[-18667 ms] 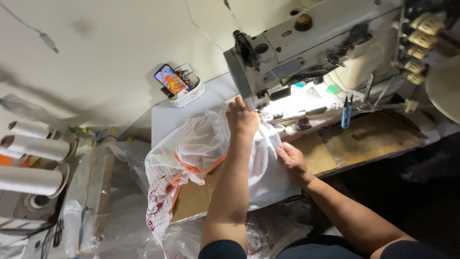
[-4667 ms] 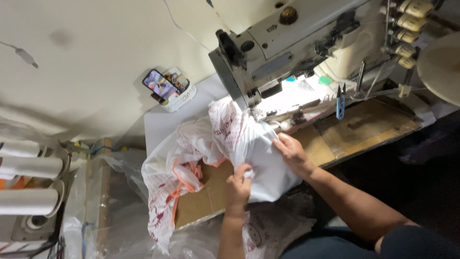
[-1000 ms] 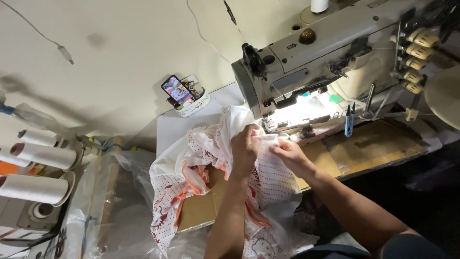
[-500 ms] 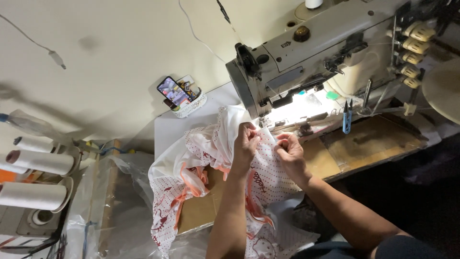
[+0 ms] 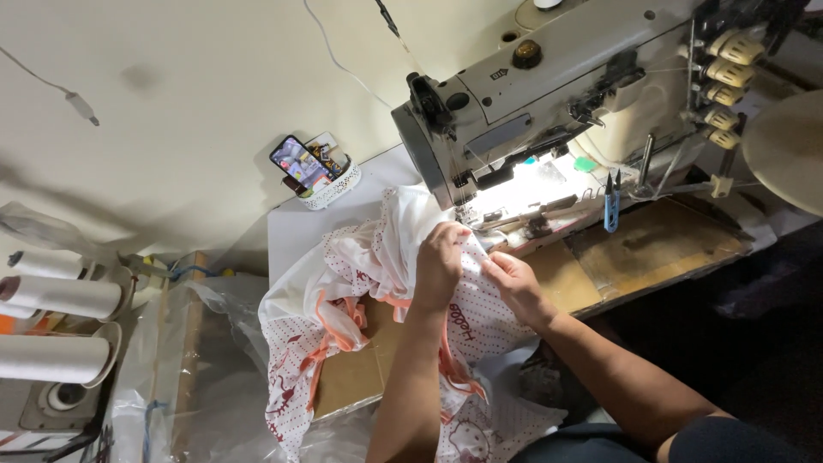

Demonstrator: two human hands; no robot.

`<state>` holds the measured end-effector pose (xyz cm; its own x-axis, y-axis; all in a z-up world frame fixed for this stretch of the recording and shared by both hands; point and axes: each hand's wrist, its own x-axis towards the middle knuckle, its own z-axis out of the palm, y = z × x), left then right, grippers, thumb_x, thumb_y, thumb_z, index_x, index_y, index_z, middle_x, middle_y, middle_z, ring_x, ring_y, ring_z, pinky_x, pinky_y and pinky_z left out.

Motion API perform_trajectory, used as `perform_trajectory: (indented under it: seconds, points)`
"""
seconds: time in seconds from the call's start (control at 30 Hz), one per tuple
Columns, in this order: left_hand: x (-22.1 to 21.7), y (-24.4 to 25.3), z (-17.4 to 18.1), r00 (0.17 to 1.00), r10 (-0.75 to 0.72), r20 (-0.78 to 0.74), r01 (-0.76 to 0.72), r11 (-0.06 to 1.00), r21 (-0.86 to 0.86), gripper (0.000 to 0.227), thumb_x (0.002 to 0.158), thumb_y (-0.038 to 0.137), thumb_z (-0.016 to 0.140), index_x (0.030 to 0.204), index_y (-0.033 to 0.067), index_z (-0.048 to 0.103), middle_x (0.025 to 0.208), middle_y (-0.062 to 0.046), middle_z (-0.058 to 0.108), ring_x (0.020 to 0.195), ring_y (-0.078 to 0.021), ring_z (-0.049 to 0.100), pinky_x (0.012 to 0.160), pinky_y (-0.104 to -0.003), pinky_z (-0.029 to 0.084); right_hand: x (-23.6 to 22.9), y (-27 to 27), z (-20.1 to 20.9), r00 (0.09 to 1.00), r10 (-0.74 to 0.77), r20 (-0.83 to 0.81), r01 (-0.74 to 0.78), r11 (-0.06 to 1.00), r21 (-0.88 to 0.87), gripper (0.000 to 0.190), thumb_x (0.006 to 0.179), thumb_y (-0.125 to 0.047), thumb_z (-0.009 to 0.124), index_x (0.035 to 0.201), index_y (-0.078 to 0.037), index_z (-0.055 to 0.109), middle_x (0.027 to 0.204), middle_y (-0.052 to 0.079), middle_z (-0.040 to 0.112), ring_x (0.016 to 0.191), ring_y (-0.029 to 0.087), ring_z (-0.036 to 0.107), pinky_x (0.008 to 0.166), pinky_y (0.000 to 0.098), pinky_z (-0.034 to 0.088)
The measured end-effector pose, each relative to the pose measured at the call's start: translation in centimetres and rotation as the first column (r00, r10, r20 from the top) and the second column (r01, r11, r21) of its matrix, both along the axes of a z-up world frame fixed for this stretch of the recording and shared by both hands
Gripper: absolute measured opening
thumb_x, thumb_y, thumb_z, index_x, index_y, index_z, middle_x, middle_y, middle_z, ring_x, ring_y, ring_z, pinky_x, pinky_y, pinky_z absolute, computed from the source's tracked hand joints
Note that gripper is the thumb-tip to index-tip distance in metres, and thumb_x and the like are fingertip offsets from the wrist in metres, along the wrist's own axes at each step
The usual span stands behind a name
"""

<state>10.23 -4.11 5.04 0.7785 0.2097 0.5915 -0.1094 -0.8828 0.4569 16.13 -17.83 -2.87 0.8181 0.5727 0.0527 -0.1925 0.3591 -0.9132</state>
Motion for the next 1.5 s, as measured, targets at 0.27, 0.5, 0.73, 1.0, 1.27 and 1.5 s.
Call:
perform_trajectory:
  seconds: [0.27,0.5,0.73,1.0,1.27,1.5]
  points:
    - [-0.7,-4.4,-2.0,0.928,0.335,0.163,-0.372,0.807,0.458,0.031,0.082,0.020,0.056,0.107,0.0096,0.071,0.103,-0.008,0.065,0.085,-0.0296,0.063,0.069,-0.043,0.050,-1.1,-1.7,-0.8,0.946,0.016,0.325,0.055,0.976,-0.210,0.031,0.103,-0.021,0.057,0.075,-0.008,0.055,0.065,0.003,0.043,0.067,0.014,0.042,0.057,0.0315,0.040]
    - [-0.9,-7.7,-3.7,0.871,0.457,0.182,-0.489,0.767,0.416,0.061,0.083,0.029,0.058,0.136,-0.0019,0.062,0.138,-0.022,0.060,0.130,-0.0385,0.054,0.109,-0.050,0.040,-2.7,-3.3,1.9,0.971,0.010,0.238,-0.006,1.000,-0.018,0.023,0.102,-0.022,0.057,0.081,-0.012,0.062,0.072,-0.003,0.052,0.070,0.010,0.047,0.064,0.0252,0.045]
    - [-0.6,-6.9,-2.5,0.897,0.391,0.204,-0.441,0.817,0.371,0.053,0.090,0.029,0.055,0.133,-0.0008,0.063,0.134,-0.020,0.062,0.127,-0.0377,0.056,0.104,-0.048,0.044,-1.6,-3.6,0.8,0.948,0.017,0.319,0.019,0.994,-0.108,0.022,0.101,-0.016,0.060,0.080,-0.009,0.066,0.071,0.000,0.056,0.069,0.011,0.048,0.062,0.0282,0.047]
    - [-0.3,-7.8,-1.9,0.856,0.427,0.293,-0.514,0.766,0.387,0.047,0.098,0.031,0.046,0.131,0.0025,0.065,0.134,-0.018,0.063,0.125,-0.0335,0.059,0.104,-0.047,0.042,0.3,-2.5,-1.9,0.932,-0.019,0.361,0.081,0.984,-0.157,0.023,0.101,-0.016,0.054,0.080,-0.012,0.062,0.067,-0.004,0.050,0.066,0.010,0.047,0.058,0.0271,0.044]
    - [-0.4,-8.5,-1.9,0.819,0.484,0.309,-0.573,0.716,0.399,0.048,0.097,0.032,0.047,0.133,0.0066,0.064,0.138,-0.016,0.063,0.125,-0.0300,0.059,0.102,-0.044,0.043,-0.1,-4.1,-2.3,0.912,0.090,0.400,0.061,0.935,-0.350,0.018,0.100,-0.023,0.056,0.089,-0.011,0.061,0.066,0.012,0.055,0.066,0.020,0.053,0.062,0.0403,0.048]
    - [1.4,-6.7,-2.1,0.838,0.475,0.269,-0.543,0.769,0.336,0.051,0.088,0.026,0.053,0.129,-0.0039,0.057,0.129,-0.023,0.066,0.119,-0.0358,0.064,0.103,-0.049,0.046,0.0,-2.5,1.7,0.975,-0.092,0.204,0.107,0.992,-0.062,0.024,0.104,-0.013,0.050,0.083,-0.011,0.061,0.070,-0.008,0.041,0.066,0.008,0.037,0.057,0.0218,0.035]
